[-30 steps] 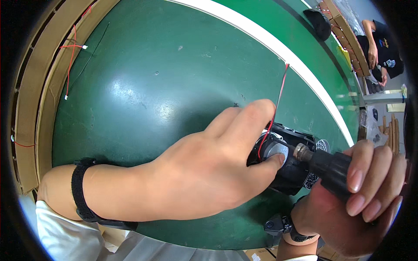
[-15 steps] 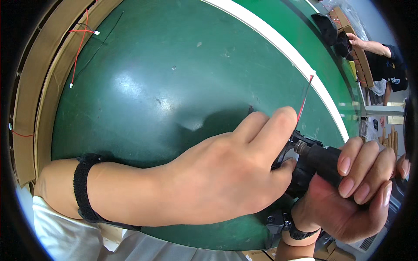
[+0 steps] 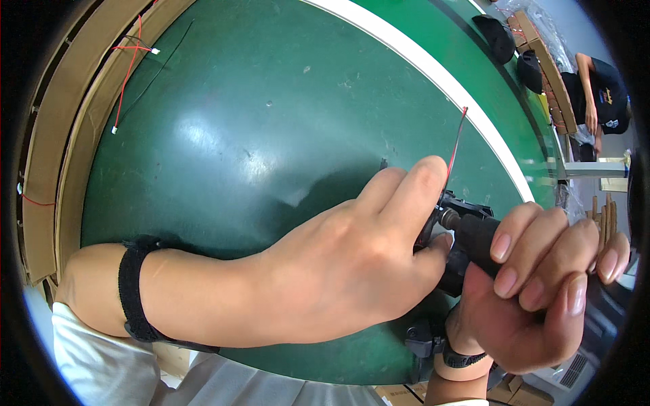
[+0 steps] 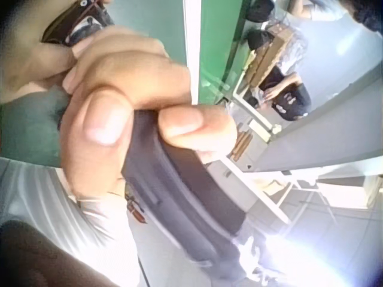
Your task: Assembling small electronic speaker components into plastic enclosures using an electric screwdriver on a factory assembly line.
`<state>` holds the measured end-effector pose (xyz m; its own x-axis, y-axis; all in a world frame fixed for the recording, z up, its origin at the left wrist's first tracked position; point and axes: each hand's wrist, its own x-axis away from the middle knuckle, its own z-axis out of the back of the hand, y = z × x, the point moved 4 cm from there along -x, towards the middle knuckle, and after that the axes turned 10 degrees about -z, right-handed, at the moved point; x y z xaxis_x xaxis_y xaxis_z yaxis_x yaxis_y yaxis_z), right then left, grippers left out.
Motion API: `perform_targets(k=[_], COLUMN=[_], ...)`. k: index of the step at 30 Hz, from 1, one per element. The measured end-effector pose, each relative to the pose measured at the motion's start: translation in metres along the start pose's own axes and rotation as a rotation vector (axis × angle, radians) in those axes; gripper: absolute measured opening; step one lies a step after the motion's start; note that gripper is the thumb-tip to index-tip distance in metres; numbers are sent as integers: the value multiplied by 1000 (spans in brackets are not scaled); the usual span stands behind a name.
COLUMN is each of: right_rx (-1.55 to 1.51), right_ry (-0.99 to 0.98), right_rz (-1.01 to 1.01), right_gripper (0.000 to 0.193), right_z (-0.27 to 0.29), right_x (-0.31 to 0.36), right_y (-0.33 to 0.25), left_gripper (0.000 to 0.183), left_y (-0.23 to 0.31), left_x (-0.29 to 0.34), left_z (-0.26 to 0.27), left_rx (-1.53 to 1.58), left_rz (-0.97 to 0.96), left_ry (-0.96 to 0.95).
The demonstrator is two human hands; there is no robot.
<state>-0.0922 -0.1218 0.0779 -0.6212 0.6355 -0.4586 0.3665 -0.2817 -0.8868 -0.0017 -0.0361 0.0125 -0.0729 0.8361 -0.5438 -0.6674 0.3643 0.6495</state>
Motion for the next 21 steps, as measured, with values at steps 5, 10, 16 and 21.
perform_targets(k=[5,10,16,21], right_rx=[-24,-34,-161,-78], right_ry=[-67,-56,-86,168], right_rz=[-34,-141,-12,256], right_gripper=[23,27,20,29], right_z=[-5,-7,10,94], right_x=[-5,-11,-13,-14], right_y=[5,10,-34,-88], left_gripper=[27,29,27,42], left_y=[3,0,6,-11], left_x=[5,9,10,-2], left_z=[-3,-1,0,2], left_rx=[-51,-31,-132,88], left_rz=[-19,-53,-202,-97], left_ry=[-118,-75,-15,-54])
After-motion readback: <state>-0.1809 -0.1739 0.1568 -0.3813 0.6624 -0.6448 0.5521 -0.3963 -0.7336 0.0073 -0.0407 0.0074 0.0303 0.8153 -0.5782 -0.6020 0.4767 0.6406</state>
